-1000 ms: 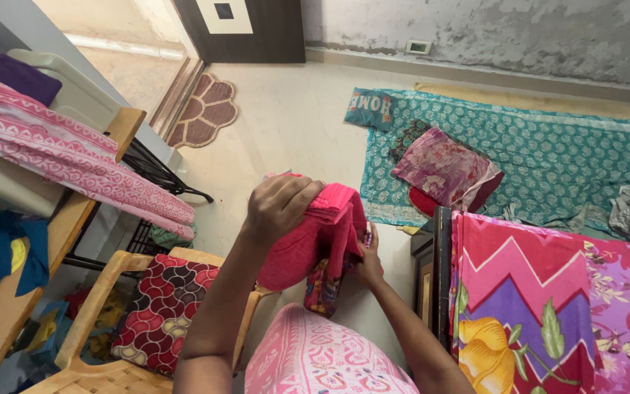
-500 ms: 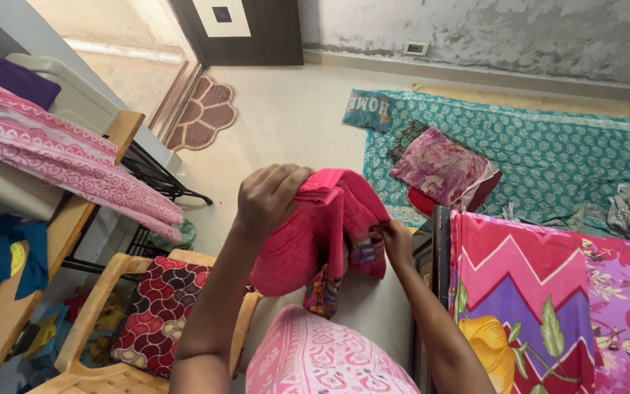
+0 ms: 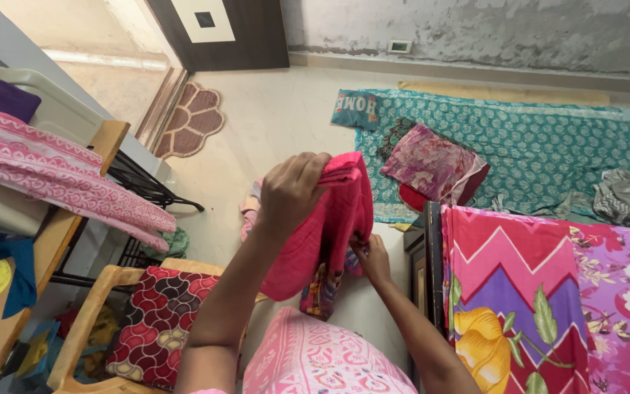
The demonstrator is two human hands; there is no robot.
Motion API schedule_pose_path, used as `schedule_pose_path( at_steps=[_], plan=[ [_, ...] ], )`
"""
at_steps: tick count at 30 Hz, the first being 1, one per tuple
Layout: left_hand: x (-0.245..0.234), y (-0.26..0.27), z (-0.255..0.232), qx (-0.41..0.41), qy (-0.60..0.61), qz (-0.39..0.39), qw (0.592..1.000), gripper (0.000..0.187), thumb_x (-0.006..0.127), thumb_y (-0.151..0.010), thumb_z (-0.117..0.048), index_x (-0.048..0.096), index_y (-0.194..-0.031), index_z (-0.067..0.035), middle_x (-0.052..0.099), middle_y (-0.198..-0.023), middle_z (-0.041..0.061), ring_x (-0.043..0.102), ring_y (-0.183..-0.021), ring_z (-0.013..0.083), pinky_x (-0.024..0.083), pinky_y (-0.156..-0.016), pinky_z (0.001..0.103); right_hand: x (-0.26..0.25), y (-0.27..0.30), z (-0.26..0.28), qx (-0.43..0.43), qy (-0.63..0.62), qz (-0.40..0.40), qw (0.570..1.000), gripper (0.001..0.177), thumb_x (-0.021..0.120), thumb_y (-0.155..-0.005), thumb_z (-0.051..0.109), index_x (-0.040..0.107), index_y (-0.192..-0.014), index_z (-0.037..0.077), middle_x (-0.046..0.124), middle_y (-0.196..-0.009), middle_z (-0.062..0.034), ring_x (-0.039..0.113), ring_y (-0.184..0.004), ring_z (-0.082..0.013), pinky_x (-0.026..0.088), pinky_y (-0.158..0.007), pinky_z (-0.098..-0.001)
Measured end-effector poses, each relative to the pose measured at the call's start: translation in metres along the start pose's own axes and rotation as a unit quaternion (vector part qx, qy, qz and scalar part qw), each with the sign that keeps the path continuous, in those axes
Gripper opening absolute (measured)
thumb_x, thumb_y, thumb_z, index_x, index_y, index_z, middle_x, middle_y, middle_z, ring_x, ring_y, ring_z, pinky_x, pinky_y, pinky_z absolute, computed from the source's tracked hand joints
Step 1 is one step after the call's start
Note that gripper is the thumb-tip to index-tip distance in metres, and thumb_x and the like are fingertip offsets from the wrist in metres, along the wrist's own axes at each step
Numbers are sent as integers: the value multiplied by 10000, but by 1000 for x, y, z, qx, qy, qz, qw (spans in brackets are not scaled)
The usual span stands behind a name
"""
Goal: The person folds a floral blanket and a multi-colored woven rug by hand, then places them onto a bed. They also retrieve and position decorative heart-shaped and rectangular pillows onto the bed.
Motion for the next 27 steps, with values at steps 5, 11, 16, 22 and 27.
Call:
schedule_pose_path(
  at_steps=[5, 11, 16, 22, 27],
  plan=[
    [5, 0, -6, 12, 4, 0, 1000, 325, 772, -924, -219, 659, -1164, -30, 694, -1001, 108, 712, -899, 268, 575, -732, 388, 19, -18, -12, 39, 16, 32, 999, 273, 738, -867, 220, 671, -1094, 84, 648, -1020, -146, 675, -957, -326, 539, -834, -425],
    [-2, 3, -3, 13, 4, -2, 1000, 328, 782, -893, -178, 655, -1163, -42, 698, -1017, 109, 713, -903, 271, 573, -739, 388, 21, -31, -18, -11, -94, 64, 993, 411, 782, -804, 71, 652, -1194, 67, 642, -1120, -149, 651, -1036, -310, 522, -878, -382],
    [-4, 7, -4, 12, 11, 6, 1000, 334, 780, -883, -165, 653, -1164, -38, 695, -1009, 104, 710, -902, 267, 569, -741, 390, 24, -41, -19, 52, -254, 116, 959, 459, 711, -799, -76, 617, -1222, 76, 606, -1166, -86, 681, -1045, -198, 551, -878, -341],
    [-3, 12, 5, -11, -17, 8, 1000, 337, 771, -910, -230, 654, -1168, -49, 690, -1019, 100, 702, -886, 266, 564, -726, 388, 9, -36, -29, 102, -156, 39, 982, 258, 710, -827, -29, 693, -1073, 47, 673, -1050, -81, 710, -918, -228, 617, -753, -366],
    [6, 13, 6, -38, -19, 16, 999, 380, 771, -908, -296, 646, -1171, -52, 673, -986, 89, 693, -860, 267, 561, -712, 388, -4, -21, -27, -41, 63, -32, 997, 157, 782, -809, 89, 745, -961, 86, 688, -922, -112, 686, -880, -315, 540, -763, -429]
  ],
)
Point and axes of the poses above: each hand's wrist, its own y-axis away from the middle knuckle, its own x-axis out of the palm, z = x × y, the point moved 3 cm from there along -y, towards the middle knuckle
